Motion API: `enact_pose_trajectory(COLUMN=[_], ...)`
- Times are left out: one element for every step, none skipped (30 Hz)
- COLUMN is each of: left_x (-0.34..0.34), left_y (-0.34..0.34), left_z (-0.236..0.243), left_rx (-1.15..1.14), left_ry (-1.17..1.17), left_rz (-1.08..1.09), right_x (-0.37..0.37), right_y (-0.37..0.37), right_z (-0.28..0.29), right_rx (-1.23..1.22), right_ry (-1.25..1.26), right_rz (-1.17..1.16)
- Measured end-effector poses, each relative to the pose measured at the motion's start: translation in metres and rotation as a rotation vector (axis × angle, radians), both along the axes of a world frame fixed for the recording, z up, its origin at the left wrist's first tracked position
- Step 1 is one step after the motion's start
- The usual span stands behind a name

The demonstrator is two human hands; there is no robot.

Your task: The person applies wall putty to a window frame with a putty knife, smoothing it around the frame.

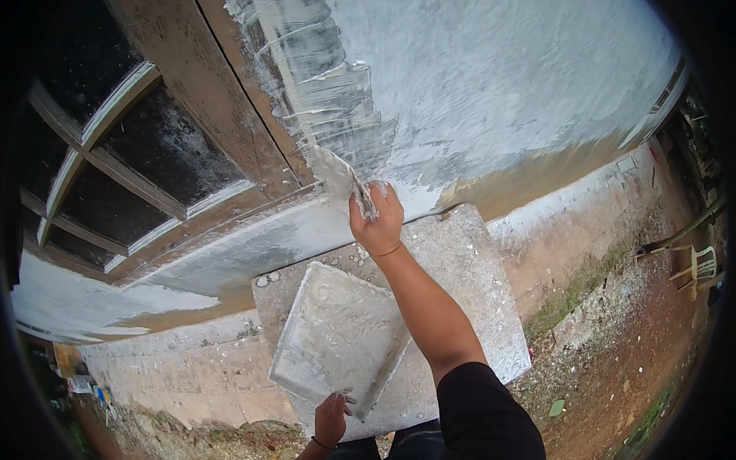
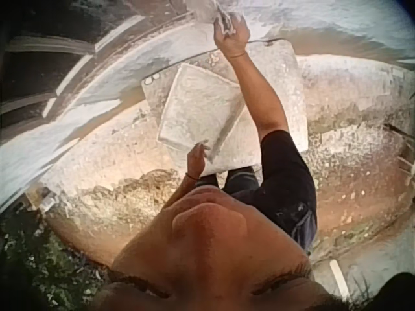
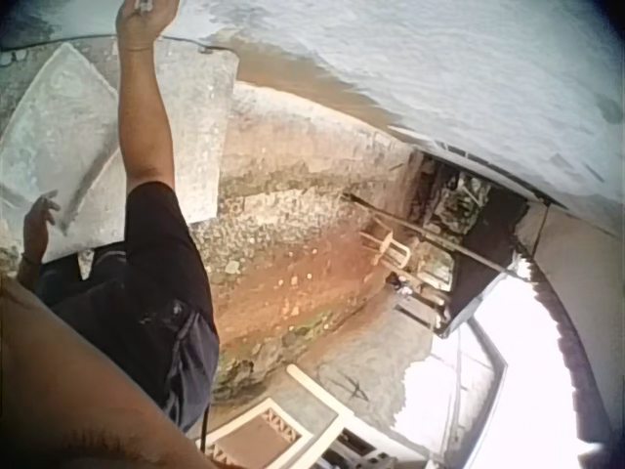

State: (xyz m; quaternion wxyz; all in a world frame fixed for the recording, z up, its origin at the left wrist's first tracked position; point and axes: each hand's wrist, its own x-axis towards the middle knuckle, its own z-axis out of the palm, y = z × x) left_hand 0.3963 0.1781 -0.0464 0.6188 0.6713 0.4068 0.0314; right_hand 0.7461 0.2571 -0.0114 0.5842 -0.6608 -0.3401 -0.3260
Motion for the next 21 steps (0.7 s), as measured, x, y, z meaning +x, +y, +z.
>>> enact_pose_trajectory(left_x=[0.004, 0.007, 0.009, 0.01, 0.011, 0.011, 0.011, 0.011, 0.011, 0.011, 0.008, 0.005, 0.003, 0.0, -0.003, -0.006, -0.009, -0.012, -0.016, -0.02, -0.025], left_y=[-0.003, -0.007, -0.01, -0.011, -0.011, -0.012, -0.013, -0.013, -0.013, -0.013, -0.013, -0.012, -0.01, -0.009, -0.007, -0.005, -0.003, -0.001, 0.002, 0.005, 0.007], left_z=[0.004, 0.007, 0.009, 0.011, 0.011, 0.011, 0.012, 0.013, 0.016, 0.018, 0.016, 0.016, 0.016, 0.017, 0.018, 0.02, 0.023, 0.027, 0.029, 0.029, 0.029], left_rx=[0.011, 0.016, 0.0, -0.017, -0.013, -0.036, -0.06, -0.062, -0.066, -0.071, -0.071, -0.081, -0.091, -0.088, -0.029, 0.031, 0.036, 0.025, 0.015, 0.017, 0.011], left_ry=[0.0, -0.003, -0.006, -0.009, -0.011, -0.014, -0.016, -0.018, -0.016, -0.014, -0.015, -0.032, -0.048, -0.048, -0.045, -0.04, -0.038, -0.043, -0.047, -0.043, -0.036], left_rz=[-0.008, -0.007, -0.001, 0.004, 0.006, 0.009, 0.012, 0.012, 0.022, 0.032, 0.035, 0.054, 0.072, 0.073, 0.044, 0.015, 0.013, 0.026, 0.04, 0.035, 0.048], right_x=[0.004, 0.009, 0.011, 0.014, 0.017, 0.018, 0.019, 0.019, 0.016, 0.013, 0.013, 0.01, 0.007, 0.003, -0.004, -0.011, -0.018, -0.024, -0.032, -0.039, -0.046], right_y=[-0.004, -0.01, -0.015, -0.02, -0.025, -0.03, -0.033, -0.038, -0.041, -0.043, -0.041, -0.039, -0.034, -0.027, -0.019, -0.009, 0.001, 0.011, 0.019, 0.027, 0.033], right_z=[0.001, 0.002, 0.006, 0.007, 0.008, 0.009, 0.011, 0.012, 0.021, 0.025, 0.023, 0.025, 0.028, 0.031, 0.036, 0.036, 0.035, 0.033, 0.032, 0.031, 0.031], right_rx=[-0.006, -0.014, -0.005, 0.0, -0.017, -0.038, -0.052, -0.053, -0.02, 0.013, 0.058, 0.059, 0.044, 0.03, 0.01, 0.014, 0.014, 0.013, 0.02, 0.023, 0.017], right_ry=[-0.001, -0.002, 0.021, 0.018, 0.031, 0.044, 0.048, 0.046, 0.063, 0.081, 0.099, 0.098, 0.067, 0.038, 0.036, 0.038, -0.01, -0.058, -0.046, -0.042, -0.047], right_rz=[-0.014, -0.029, -0.056, -0.054, -0.064, -0.075, -0.04, -0.04, -0.039, -0.038, -0.041, -0.04, -0.113, -0.185, -0.2, -0.199, -0.206, -0.213, -0.216, -0.22, -0.213])
